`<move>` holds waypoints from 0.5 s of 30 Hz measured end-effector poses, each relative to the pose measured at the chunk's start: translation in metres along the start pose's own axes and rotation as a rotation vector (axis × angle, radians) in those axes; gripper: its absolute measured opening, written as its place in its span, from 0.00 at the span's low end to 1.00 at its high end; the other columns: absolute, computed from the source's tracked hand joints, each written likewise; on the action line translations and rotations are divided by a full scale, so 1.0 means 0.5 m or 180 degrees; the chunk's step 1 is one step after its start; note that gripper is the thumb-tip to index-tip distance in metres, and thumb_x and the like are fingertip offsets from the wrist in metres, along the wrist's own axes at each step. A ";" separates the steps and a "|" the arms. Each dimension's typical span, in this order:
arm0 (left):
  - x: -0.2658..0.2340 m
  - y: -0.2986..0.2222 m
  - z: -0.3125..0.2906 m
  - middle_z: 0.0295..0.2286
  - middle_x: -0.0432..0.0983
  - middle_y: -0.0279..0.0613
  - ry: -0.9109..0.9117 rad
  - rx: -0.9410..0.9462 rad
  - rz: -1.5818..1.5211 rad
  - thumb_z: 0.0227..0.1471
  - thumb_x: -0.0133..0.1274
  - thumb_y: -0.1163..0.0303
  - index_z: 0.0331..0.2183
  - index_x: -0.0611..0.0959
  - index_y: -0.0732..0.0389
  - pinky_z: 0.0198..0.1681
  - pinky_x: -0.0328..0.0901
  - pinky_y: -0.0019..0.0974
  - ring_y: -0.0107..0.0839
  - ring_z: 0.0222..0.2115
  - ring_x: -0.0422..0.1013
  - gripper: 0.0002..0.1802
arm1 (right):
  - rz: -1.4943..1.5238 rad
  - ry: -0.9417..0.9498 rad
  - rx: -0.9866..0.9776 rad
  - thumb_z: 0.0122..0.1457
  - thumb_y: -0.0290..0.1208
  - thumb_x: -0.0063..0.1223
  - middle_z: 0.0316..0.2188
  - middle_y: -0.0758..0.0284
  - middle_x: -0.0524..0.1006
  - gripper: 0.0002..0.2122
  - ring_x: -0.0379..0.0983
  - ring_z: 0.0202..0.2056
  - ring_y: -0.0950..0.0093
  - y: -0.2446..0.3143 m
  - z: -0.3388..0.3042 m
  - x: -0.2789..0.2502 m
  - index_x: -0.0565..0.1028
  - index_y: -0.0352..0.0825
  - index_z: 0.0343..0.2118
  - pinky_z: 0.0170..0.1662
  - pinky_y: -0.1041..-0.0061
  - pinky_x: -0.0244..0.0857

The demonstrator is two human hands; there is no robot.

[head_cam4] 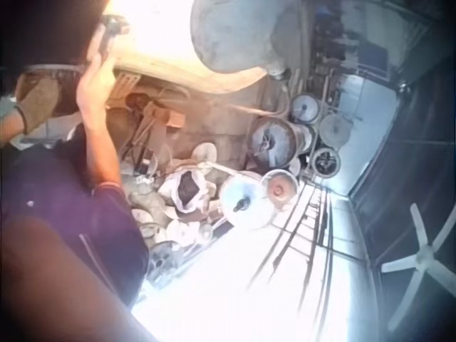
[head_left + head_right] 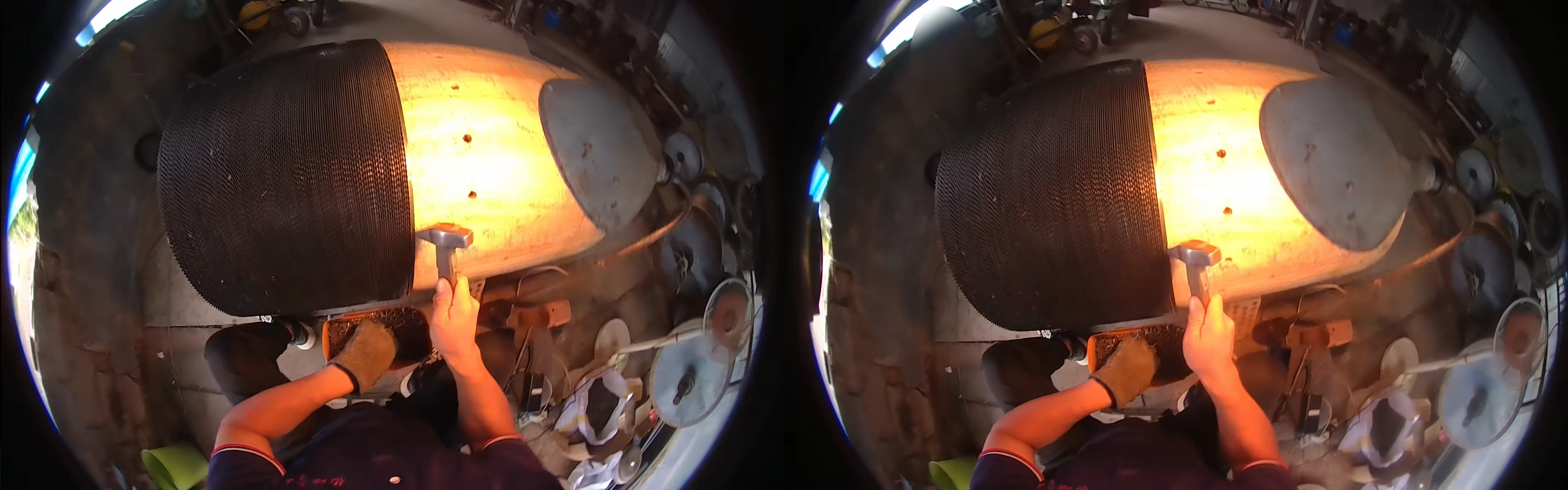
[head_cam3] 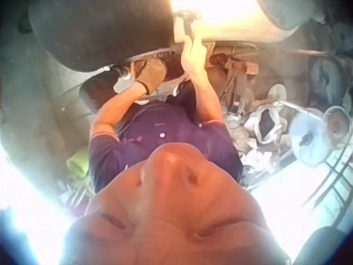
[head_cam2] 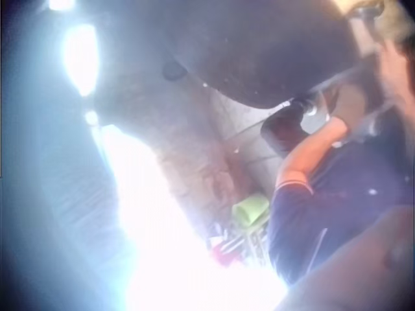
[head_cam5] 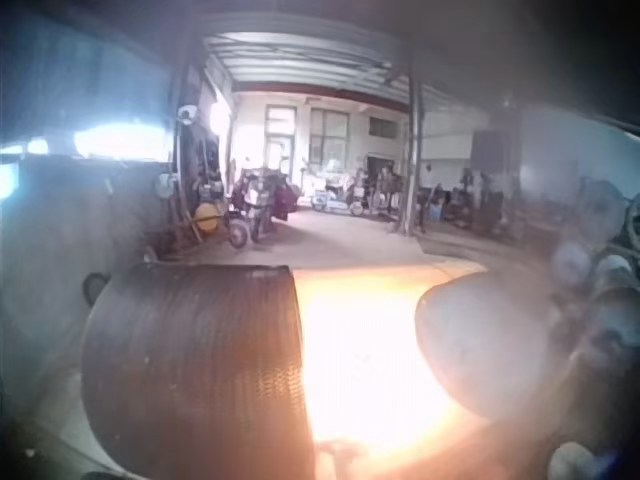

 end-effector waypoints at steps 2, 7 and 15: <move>-0.017 0.000 0.035 0.30 0.82 0.42 -0.0505 -0.0014 0.0054 0.49 0.54 0.67 0.30 0.88 0.56 0.39 0.69 0.46 0.43 0.36 0.78 0.09 | 0.0551 0.0320 0.0693 0.71 0.40 0.48 0.29 0.66 0.76 0.12 0.70 0.23 0.81 -0.042 -0.006 -0.012 0.73 0.35 0.39 0.22 0.79 0.63; -0.011 0.041 -0.005 0.26 0.80 0.44 -0.0340 -0.0204 -0.0205 0.49 0.54 0.66 0.32 0.85 0.59 0.37 0.68 0.45 0.43 0.32 0.77 0.10 | 0.1548 -0.0984 -0.0355 0.71 0.39 0.46 0.27 0.65 0.74 0.14 0.70 0.23 0.77 0.038 -0.003 -0.052 0.69 0.32 0.34 0.24 0.77 0.61; -0.130 0.061 -0.043 0.26 0.75 0.41 -0.1558 -0.0114 -0.0450 0.49 0.55 0.65 0.27 0.78 0.58 0.39 0.65 0.44 0.43 0.31 0.74 0.07 | 0.2687 0.0264 0.1935 0.74 0.45 0.40 0.17 0.74 0.66 0.17 0.61 0.16 0.83 -0.104 0.010 0.065 0.68 0.36 0.33 0.19 0.82 0.56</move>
Point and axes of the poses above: each hand's wrist, its own z-axis towards the middle knuckle, its own x-axis out of the palm, y = z × x, the point moved 9 cm from there along z, towards the middle knuckle
